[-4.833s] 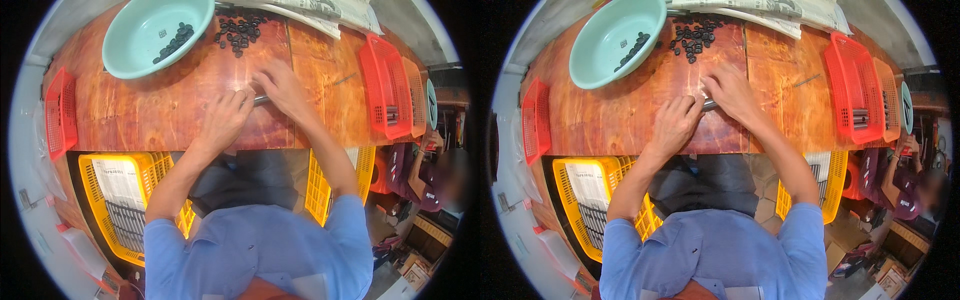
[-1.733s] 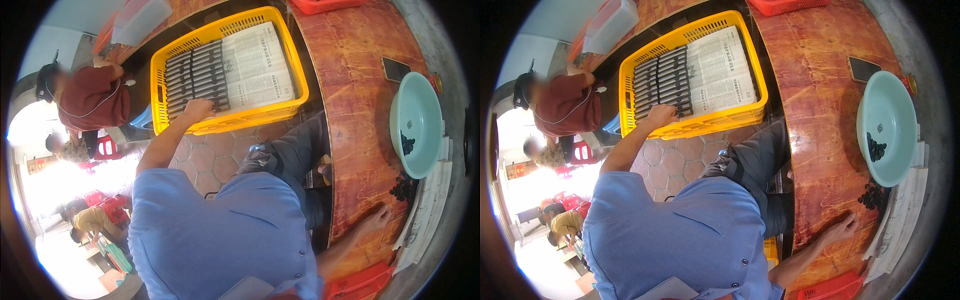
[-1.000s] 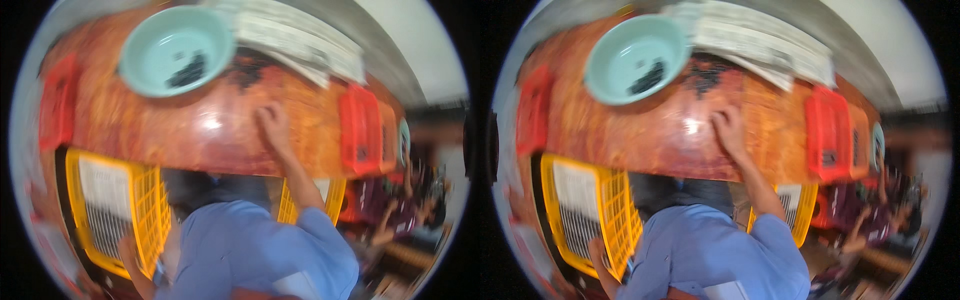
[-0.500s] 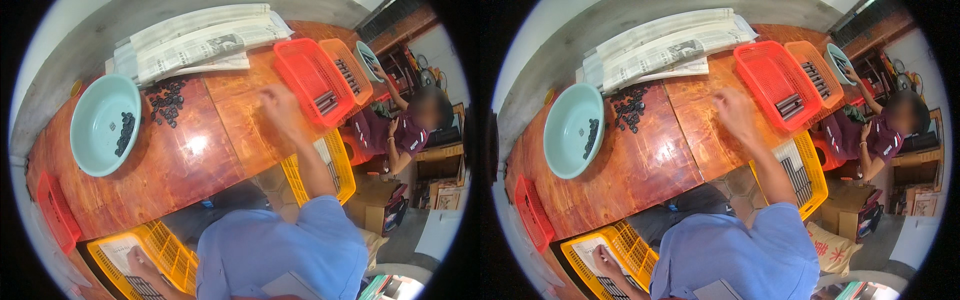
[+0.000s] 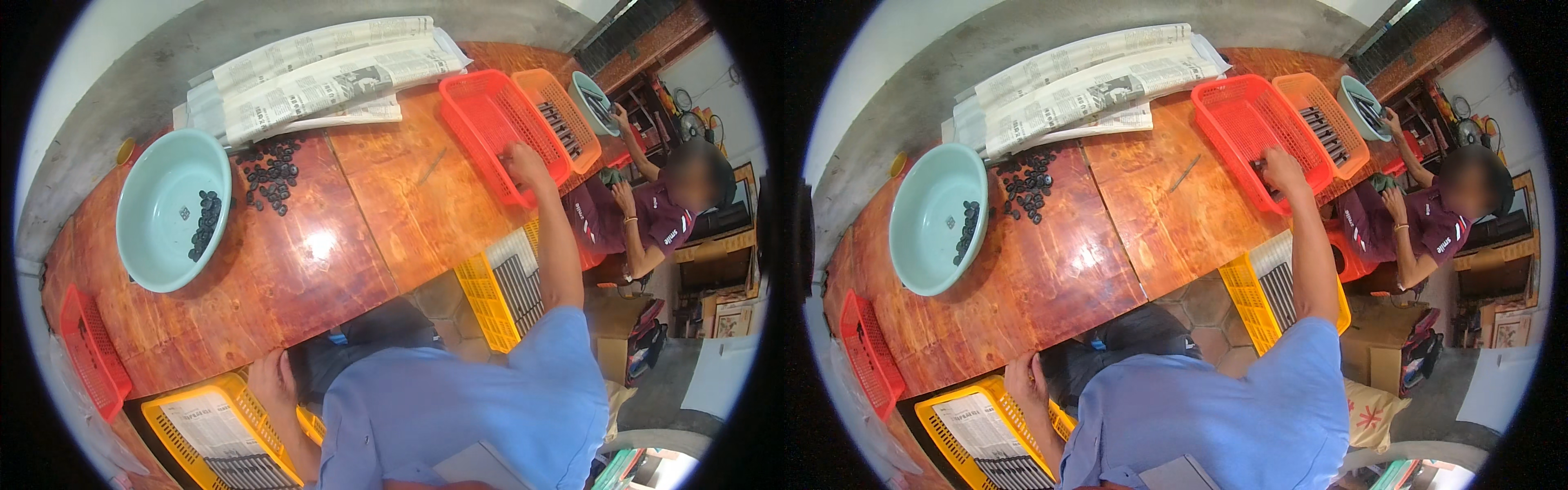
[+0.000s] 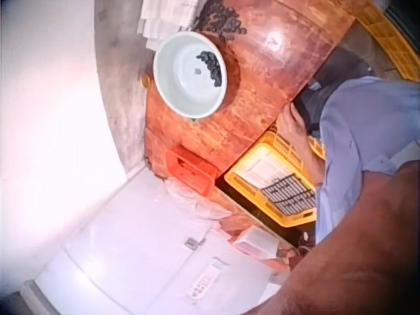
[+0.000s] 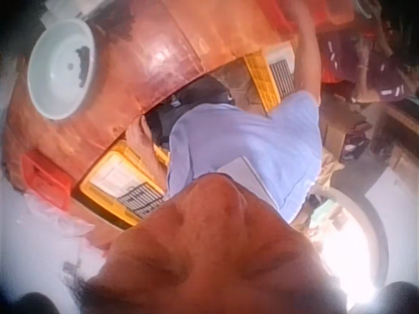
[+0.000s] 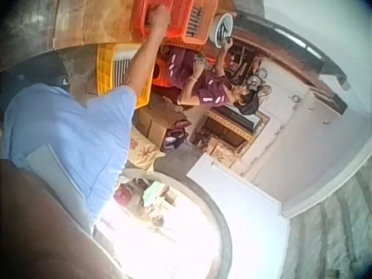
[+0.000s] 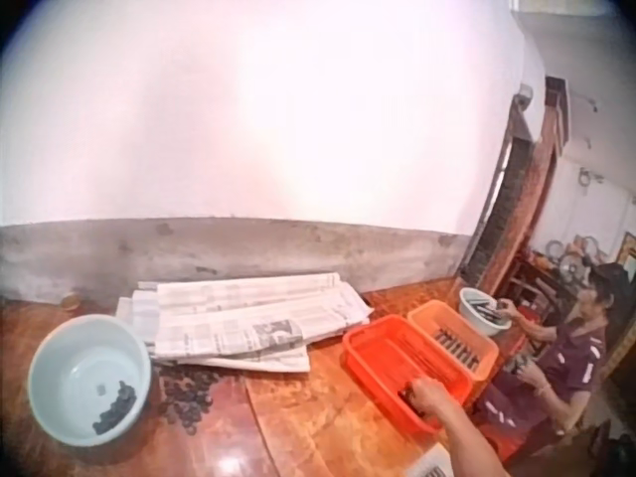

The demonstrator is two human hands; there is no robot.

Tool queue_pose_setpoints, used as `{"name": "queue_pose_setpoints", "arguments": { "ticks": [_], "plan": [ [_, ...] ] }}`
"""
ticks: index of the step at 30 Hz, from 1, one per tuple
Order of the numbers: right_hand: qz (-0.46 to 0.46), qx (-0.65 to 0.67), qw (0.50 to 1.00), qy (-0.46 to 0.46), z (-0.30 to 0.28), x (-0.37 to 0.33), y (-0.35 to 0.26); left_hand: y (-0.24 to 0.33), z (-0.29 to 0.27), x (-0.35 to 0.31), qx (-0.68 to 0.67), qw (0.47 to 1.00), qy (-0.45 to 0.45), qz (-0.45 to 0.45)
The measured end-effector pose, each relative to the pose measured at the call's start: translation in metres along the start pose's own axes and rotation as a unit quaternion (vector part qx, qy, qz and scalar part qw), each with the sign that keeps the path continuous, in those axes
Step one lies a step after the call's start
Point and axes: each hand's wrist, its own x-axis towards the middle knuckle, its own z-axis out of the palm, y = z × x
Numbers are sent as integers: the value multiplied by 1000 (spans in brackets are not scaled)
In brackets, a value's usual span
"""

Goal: The person repeatedly picks up small black objects from a bowl and table, inserts them into a metal tube, and places the filled tube into a yellow basket. The process is repeated multiple times.

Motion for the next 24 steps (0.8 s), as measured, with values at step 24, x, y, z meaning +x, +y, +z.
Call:
{"name": "queue_pose_setpoints", "arguments": {
  "ticks": [24],
  "plan": [
    [-133, 852, 504, -41, -36, -93, -250, 51, 38, 80, -523, 785, -136, -304]
  ]
}}
